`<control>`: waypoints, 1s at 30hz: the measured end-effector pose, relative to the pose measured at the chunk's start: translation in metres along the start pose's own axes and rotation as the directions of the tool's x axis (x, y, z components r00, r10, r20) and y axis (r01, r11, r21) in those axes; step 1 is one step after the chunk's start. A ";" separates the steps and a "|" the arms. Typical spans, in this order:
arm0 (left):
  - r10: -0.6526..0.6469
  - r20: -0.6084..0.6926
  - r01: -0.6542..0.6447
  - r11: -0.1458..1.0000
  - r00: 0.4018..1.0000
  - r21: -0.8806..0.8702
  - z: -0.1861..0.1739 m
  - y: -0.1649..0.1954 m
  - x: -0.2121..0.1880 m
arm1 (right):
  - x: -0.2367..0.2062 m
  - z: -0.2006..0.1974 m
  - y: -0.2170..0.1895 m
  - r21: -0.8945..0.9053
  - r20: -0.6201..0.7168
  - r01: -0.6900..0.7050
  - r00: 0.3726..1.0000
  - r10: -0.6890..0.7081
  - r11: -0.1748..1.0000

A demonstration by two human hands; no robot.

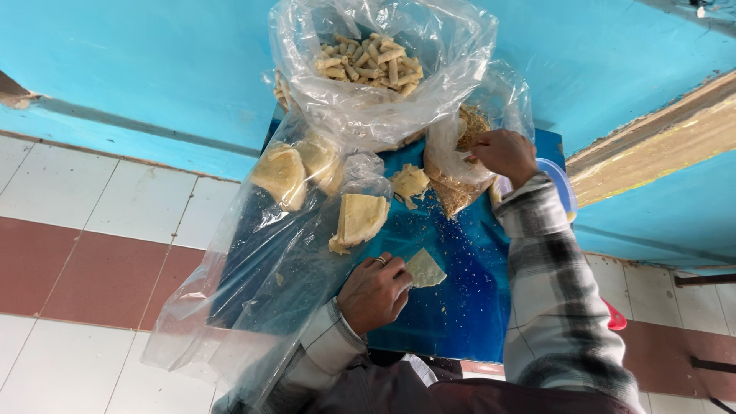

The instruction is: The person folds small triangular dough pieces by hand, pinches the edges closed, and places the folded pastries into a plastic container. They occasionally scoop brown filling from a bag onto a dough piece before folding it.

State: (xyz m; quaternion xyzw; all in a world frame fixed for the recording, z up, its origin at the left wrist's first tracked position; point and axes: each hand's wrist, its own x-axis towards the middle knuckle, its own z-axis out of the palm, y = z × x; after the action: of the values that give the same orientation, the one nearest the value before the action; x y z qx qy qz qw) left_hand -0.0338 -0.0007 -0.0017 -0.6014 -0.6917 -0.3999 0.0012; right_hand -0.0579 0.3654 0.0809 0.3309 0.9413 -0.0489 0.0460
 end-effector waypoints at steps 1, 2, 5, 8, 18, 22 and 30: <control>-0.001 -0.006 0.001 1.000 1.000 -0.011 0.000 0.000 0.000 | 0.000 0.000 -0.002 -0.008 0.011 0.007 1.000 -0.007 1.000; -0.003 -0.015 0.002 1.000 1.000 -0.020 0.000 -0.001 0.001 | 0.001 0.000 -0.003 0.006 -0.005 -0.010 1.000 0.010 1.000; 0.002 -0.034 -0.003 1.000 0.999 -0.020 -0.001 -0.002 0.002 | 0.001 -0.005 0.003 0.118 -0.071 -0.059 0.995 0.068 0.991; -0.006 -0.032 0.005 1.000 0.999 -0.015 -0.002 -0.002 0.003 | -0.009 -0.011 0.026 0.339 -0.154 -0.063 0.981 0.122 0.939; -0.013 -0.094 0.006 0.997 0.996 -0.077 -0.009 -0.005 0.004 | -0.099 0.016 0.067 0.840 -0.136 0.165 0.986 -0.093 0.517; -0.122 -0.132 0.112 0.991 0.984 -0.077 -0.006 -0.006 0.010 | -0.164 0.057 0.053 0.774 -0.088 0.194 0.976 -0.201 0.602; -0.195 -0.093 0.194 0.981 0.976 -0.019 -0.004 -0.003 0.024 | -0.231 0.085 -0.016 0.511 -0.308 0.332 0.932 -0.192 0.793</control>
State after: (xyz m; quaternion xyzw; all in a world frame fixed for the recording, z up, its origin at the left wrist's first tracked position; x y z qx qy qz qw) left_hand -0.0446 0.0167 0.0110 -0.5111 -0.7445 -0.4295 -0.0084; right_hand 0.1161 0.1993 0.0255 0.1988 0.9214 -0.2853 -0.1733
